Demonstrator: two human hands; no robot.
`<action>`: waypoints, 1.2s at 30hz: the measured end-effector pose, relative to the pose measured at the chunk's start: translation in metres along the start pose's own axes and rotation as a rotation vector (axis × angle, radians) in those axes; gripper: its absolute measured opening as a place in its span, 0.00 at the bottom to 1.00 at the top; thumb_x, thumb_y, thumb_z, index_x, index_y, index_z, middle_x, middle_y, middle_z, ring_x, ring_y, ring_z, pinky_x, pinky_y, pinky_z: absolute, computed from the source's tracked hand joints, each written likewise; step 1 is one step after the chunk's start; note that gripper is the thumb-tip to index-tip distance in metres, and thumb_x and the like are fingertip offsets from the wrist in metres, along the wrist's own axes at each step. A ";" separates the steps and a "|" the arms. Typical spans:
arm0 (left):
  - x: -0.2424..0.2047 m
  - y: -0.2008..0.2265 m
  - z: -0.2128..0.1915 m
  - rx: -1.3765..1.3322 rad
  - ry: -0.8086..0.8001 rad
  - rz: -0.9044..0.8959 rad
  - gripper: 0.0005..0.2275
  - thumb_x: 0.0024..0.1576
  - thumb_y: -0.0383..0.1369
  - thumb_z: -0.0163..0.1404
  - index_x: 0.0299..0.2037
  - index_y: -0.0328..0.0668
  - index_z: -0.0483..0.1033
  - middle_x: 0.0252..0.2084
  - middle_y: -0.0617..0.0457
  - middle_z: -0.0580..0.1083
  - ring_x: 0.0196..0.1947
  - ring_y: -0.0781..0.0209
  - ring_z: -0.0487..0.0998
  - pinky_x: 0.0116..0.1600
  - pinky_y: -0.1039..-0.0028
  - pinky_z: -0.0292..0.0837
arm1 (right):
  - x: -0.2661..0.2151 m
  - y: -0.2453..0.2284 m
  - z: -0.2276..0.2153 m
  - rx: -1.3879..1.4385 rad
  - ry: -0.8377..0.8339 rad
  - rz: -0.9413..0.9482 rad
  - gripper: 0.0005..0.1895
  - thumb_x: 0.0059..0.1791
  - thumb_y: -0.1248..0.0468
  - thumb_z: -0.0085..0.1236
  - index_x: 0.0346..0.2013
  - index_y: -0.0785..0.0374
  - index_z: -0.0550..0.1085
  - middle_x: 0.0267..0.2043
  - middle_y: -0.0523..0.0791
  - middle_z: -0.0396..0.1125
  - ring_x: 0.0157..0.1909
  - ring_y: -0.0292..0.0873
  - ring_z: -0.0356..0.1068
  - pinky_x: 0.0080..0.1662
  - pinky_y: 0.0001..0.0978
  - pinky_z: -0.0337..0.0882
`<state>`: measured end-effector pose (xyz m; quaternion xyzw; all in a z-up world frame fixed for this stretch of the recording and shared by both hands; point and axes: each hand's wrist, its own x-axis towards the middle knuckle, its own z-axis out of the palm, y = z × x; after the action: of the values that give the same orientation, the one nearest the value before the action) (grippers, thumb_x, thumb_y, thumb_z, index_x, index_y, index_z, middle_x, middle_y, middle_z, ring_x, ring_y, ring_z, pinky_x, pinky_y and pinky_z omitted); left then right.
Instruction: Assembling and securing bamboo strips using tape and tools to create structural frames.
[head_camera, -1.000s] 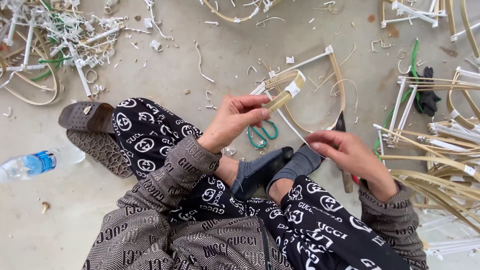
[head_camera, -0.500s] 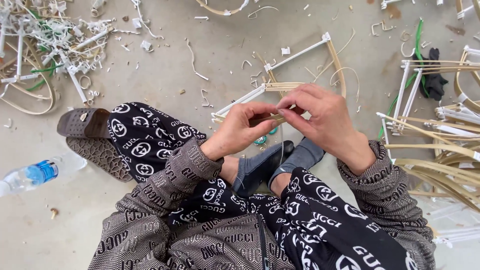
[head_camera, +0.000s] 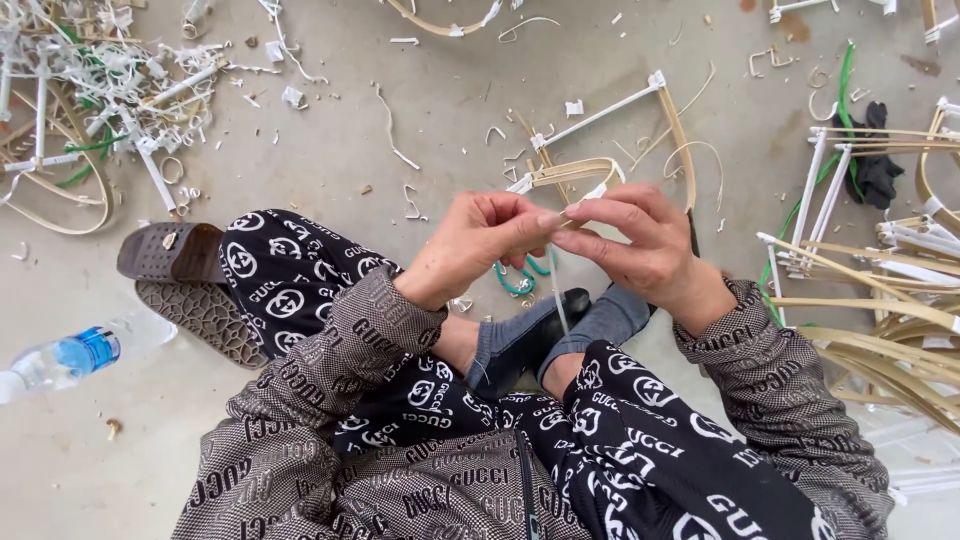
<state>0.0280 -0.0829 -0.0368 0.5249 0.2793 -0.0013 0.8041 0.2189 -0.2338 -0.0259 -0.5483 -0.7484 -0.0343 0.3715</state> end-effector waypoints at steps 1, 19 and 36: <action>-0.001 0.002 -0.001 0.004 0.001 0.000 0.12 0.62 0.37 0.56 0.41 0.30 0.82 0.33 0.53 0.78 0.30 0.71 0.76 0.33 0.80 0.72 | 0.002 -0.001 -0.003 0.001 0.004 0.000 0.22 0.40 0.72 0.66 0.48 0.54 0.82 0.52 0.42 0.71 0.50 0.46 0.70 0.50 0.38 0.74; -0.030 0.034 0.005 0.866 -0.096 0.359 0.08 0.60 0.29 0.59 0.45 0.34 0.78 0.34 0.52 0.81 0.34 0.71 0.82 0.38 0.75 0.75 | 0.015 -0.023 -0.023 0.397 -0.331 0.500 0.10 0.46 0.62 0.65 0.38 0.62 0.74 0.39 0.44 0.68 0.49 0.48 0.65 0.59 0.41 0.59; 0.007 0.027 -0.007 0.043 -0.175 0.042 0.04 0.61 0.29 0.54 0.41 0.36 0.75 0.33 0.55 0.80 0.32 0.73 0.79 0.32 0.82 0.69 | -0.006 -0.013 0.018 -0.088 0.115 0.013 0.16 0.44 0.60 0.75 0.43 0.47 0.79 0.59 0.39 0.67 0.61 0.50 0.60 0.59 0.51 0.60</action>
<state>0.0387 -0.0633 -0.0191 0.5456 0.1970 -0.0363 0.8138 0.1992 -0.2355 -0.0373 -0.5660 -0.7200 -0.0962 0.3897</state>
